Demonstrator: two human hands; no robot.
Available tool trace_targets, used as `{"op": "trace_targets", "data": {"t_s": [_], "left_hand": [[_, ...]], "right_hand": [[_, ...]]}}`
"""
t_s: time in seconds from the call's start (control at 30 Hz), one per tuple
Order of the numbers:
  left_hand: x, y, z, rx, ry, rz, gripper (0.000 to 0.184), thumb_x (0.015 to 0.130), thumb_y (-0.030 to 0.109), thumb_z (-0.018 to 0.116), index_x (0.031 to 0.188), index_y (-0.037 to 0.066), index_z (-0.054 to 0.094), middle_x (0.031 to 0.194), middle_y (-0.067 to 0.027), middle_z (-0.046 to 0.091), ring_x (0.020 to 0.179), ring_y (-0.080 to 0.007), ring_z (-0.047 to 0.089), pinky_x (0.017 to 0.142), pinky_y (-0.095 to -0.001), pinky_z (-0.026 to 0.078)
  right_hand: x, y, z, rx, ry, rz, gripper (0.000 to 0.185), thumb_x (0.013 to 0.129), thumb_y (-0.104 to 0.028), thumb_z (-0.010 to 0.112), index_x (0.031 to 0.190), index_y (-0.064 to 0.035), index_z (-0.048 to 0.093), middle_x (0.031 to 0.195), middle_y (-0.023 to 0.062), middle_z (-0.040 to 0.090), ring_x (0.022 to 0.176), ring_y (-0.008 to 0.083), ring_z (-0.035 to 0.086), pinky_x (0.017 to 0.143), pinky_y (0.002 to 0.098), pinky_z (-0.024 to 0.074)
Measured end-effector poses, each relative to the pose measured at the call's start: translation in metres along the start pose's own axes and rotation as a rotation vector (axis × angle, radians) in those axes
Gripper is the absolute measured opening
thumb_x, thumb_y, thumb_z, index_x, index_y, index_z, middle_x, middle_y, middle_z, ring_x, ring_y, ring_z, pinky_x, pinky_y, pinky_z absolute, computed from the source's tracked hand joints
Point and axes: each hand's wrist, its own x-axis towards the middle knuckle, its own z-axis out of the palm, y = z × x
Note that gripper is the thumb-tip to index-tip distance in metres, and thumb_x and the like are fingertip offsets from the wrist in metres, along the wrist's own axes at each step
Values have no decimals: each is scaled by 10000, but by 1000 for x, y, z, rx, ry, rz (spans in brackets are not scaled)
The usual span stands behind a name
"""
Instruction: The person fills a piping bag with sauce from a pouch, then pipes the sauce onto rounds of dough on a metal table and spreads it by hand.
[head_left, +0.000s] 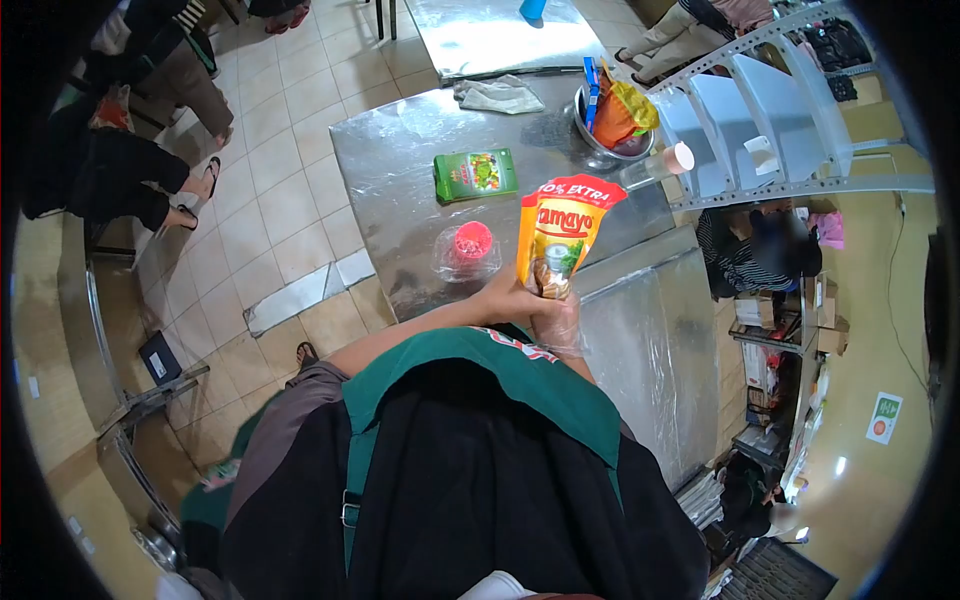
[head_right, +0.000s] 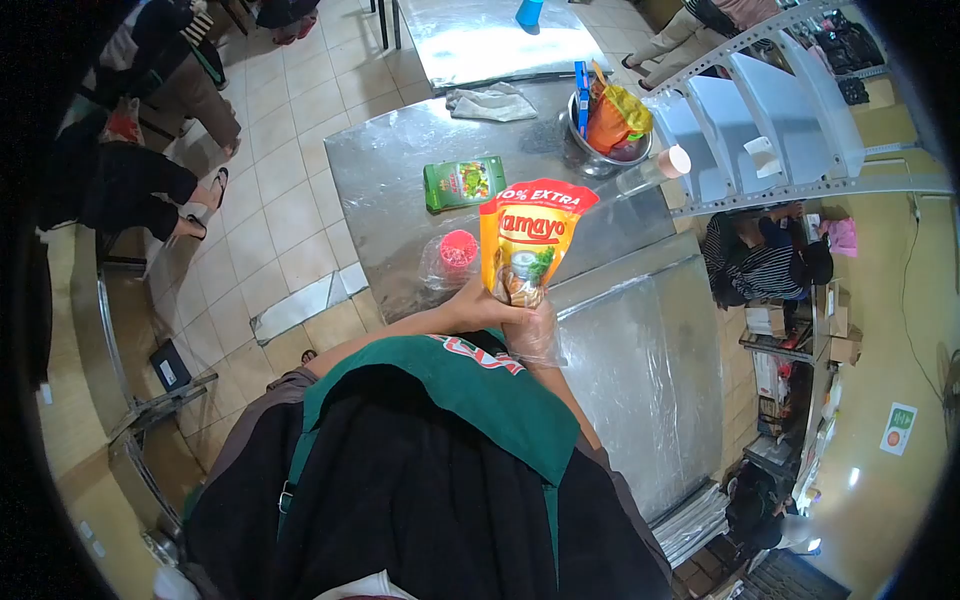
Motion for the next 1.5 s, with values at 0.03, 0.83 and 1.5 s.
{"op": "trace_targets", "data": {"t_s": [0.03,0.83,1.5], "left_hand": [[0,3,-2,-53,-14,1,507,718,96,761,1159,44,516,1051,-44,586,989,-134,549,870,-302,448],[-14,-70,-14,-631,344,-380,254,776,169,728,941,73,560,722,-11,592,571,-83,543,494,-221,442],[0,-117,-41,-950,325,-512,173,879,260,493,809,102,487,610,26,427,493,-60,418,415,-194,340]], "right_hand": [[1,-4,-2,-49,-15,-78,259,789,-191,627,1025,-84,609,967,216,625,875,356,613,722,399,498],[118,49,39,115,-303,315,331,926,-314,494,1052,-30,609,877,105,670,762,199,620,693,358,485],[113,28,72,-680,-157,-128,308,811,-182,553,1077,-30,586,811,166,652,739,322,652,628,404,515]]}}
